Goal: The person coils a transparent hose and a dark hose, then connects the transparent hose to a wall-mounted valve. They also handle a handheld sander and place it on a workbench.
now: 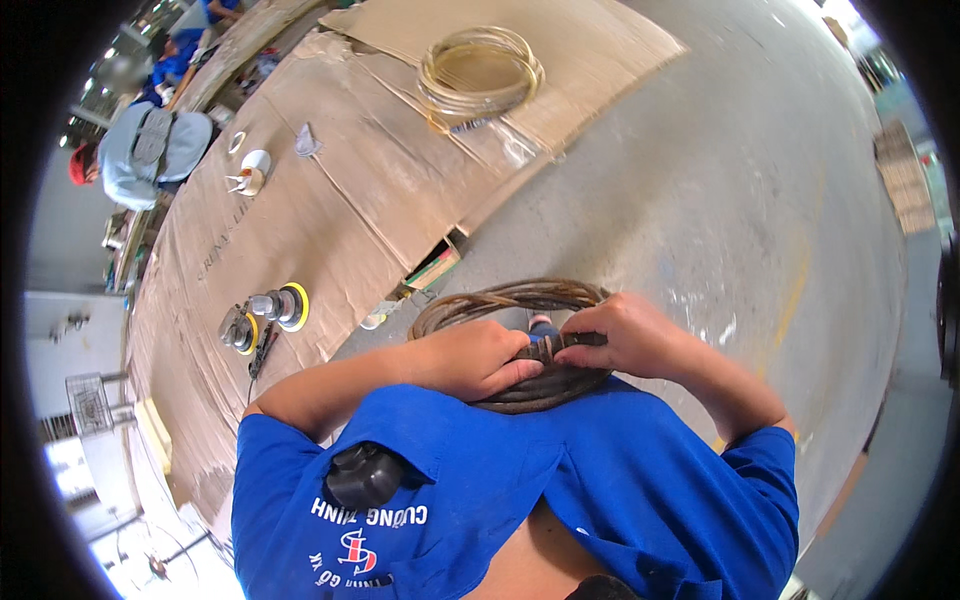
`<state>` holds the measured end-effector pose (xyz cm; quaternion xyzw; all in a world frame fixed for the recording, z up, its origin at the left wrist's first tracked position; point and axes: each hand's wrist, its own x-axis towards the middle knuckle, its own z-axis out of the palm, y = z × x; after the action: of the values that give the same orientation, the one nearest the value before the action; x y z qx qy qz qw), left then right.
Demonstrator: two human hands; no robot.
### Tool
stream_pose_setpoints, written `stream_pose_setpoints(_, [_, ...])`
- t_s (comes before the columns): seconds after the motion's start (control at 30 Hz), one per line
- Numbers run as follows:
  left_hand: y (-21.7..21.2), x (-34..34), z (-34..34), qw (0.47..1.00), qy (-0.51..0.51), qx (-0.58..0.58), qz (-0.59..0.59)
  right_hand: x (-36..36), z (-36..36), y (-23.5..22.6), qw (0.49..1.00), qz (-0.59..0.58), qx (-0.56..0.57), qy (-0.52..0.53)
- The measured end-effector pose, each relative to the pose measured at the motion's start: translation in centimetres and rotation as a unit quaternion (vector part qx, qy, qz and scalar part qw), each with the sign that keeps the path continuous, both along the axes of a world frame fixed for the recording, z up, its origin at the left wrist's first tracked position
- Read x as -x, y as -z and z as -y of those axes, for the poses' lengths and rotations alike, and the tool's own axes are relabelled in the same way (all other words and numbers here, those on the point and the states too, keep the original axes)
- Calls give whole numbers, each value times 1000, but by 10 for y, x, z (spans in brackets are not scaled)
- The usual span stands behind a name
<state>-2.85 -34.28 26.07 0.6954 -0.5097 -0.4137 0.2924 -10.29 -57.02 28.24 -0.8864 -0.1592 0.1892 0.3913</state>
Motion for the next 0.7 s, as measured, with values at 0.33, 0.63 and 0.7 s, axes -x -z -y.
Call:
stream_pose_setpoints(0.33, [-8, -75, 46, 980, -173, -29, -90, -150, 67, 37, 932, -185, -153, -273])
stream_pose_setpoints(0.63, [-2, -95, 48, 710, -500, 108, 483, -288, 63, 34, 963, 172, 31, -205])
stream_pose_setpoints(0.7, [24, -70, 27, 677, -585, 102, 435, -340, 62, 52, 984, 137, -18, -109])
